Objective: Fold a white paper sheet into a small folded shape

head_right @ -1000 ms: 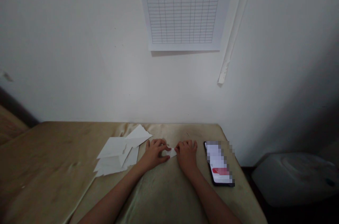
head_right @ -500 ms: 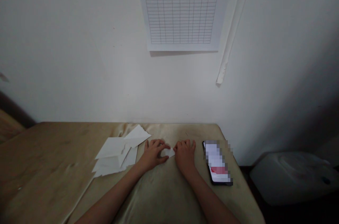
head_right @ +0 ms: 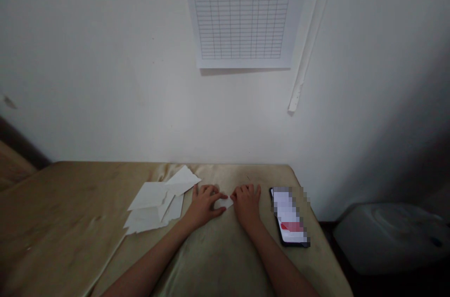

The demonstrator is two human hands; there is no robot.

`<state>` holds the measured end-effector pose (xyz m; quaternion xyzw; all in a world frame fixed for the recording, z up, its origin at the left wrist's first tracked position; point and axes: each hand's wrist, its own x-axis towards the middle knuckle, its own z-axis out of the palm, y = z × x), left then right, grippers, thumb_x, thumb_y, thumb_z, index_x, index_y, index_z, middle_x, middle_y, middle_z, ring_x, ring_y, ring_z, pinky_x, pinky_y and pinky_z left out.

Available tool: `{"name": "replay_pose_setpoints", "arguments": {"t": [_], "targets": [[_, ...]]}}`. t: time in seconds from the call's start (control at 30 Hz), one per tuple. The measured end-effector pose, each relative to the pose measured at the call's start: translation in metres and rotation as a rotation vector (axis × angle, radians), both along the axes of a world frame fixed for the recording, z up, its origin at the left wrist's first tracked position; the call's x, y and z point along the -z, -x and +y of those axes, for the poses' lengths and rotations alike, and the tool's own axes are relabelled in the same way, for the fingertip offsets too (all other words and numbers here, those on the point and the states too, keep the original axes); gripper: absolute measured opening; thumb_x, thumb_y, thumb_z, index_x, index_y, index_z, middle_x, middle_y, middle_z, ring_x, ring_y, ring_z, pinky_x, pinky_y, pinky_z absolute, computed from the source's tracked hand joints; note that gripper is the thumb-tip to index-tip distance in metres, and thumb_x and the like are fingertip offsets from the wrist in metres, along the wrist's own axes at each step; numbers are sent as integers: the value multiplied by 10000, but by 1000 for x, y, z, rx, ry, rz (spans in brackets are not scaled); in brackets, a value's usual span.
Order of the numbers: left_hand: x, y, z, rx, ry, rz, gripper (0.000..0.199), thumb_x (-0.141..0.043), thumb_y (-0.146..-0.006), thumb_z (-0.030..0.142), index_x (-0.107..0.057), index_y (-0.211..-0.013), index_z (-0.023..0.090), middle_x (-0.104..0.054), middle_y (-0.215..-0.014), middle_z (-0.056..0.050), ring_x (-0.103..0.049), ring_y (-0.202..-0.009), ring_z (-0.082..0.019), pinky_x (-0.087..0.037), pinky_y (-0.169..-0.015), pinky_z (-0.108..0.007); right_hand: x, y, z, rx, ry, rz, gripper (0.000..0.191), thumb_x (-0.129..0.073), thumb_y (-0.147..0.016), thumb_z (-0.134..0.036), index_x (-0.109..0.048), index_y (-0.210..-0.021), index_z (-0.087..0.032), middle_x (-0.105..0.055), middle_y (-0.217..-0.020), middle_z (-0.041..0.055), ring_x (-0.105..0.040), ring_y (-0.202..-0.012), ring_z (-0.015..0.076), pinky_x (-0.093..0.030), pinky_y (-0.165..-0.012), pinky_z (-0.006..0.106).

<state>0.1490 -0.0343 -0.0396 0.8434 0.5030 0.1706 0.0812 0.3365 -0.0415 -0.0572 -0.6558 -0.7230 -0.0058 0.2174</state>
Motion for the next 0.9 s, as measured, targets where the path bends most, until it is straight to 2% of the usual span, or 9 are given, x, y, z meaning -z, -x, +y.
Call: {"name": "replay_pose_setpoints", "arguments": {"t": [0.17,0.3,0.43,0.53,0.67,0.77,0.9], "targets": [[-1,1,0,-19,-24,-3,339,-769,-777,485,-706,-1077,341,-622,-1252,-24,-444,-1267,-332,-40,-1132,-714,-1,-1,-1,-20,-11,0,100,-586,-938,-288,-672,-925,-238,-703,-1023,58,-522,-1117,268,-107,-1136,576],[-3,1,0,8,-17,-23,321,-766,-785,479,-708,-1066,334,-642,-1261,0,-452,-1265,-324,-15,-1132,-717,-1,-1,-1,-9,-13,-8,91,-592,-934,-287,-670,-920,-241,-702,-1013,55,-524,-1108,265,-107,-1132,576],[-3,1,0,0,-12,-44,235,-701,-853,463,-712,-1044,326,-652,-1249,2,-471,-1248,-298,-86,-1138,-684,-2,0,-1,-6,-1,-25,91,-600,-929,-296,-671,-931,-239,-702,-1022,52,-524,-1115,265,-119,-1132,565],[0,1,2,-1,-9,-41,270,-732,-823,478,-708,-1043,324,-648,-1251,-4,-467,-1251,-307,-119,-1129,-678,-1,0,0,-5,7,-35,106,-589,-933,-302,-674,-936,-239,-704,-1032,60,-527,-1113,267,-136,-1128,562],[2,0,4,-13,-2,-23,329,-781,-774,468,-699,-1064,335,-635,-1254,-13,-456,-1261,-322,-128,-1118,-688,-1,0,-1,-8,2,-28,115,-581,-937,-307,-673,-932,-238,-705,-1031,63,-530,-1112,266,-138,-1130,562],[1,-1,5,-4,-1,-13,403,-785,-773,447,-669,-1155,389,-618,-1258,-19,-458,-1259,-319,-132,-1109,-694,-2,0,-1,-7,0,-16,116,-577,-942,-310,-670,-934,-239,-705,-1033,58,-529,-1123,265,-131,-1135,568],[-2,-2,3,23,-9,0,348,-764,-796,446,-682,-1135,451,-612,-1239,-7,-456,-1261,-304,-111,-1116,-685,-4,-1,-2,-8,9,-16,129,-566,-949,-323,-668,-938,-246,-700,-1033,56,-531,-1117,265,-152,-1130,569]]}}
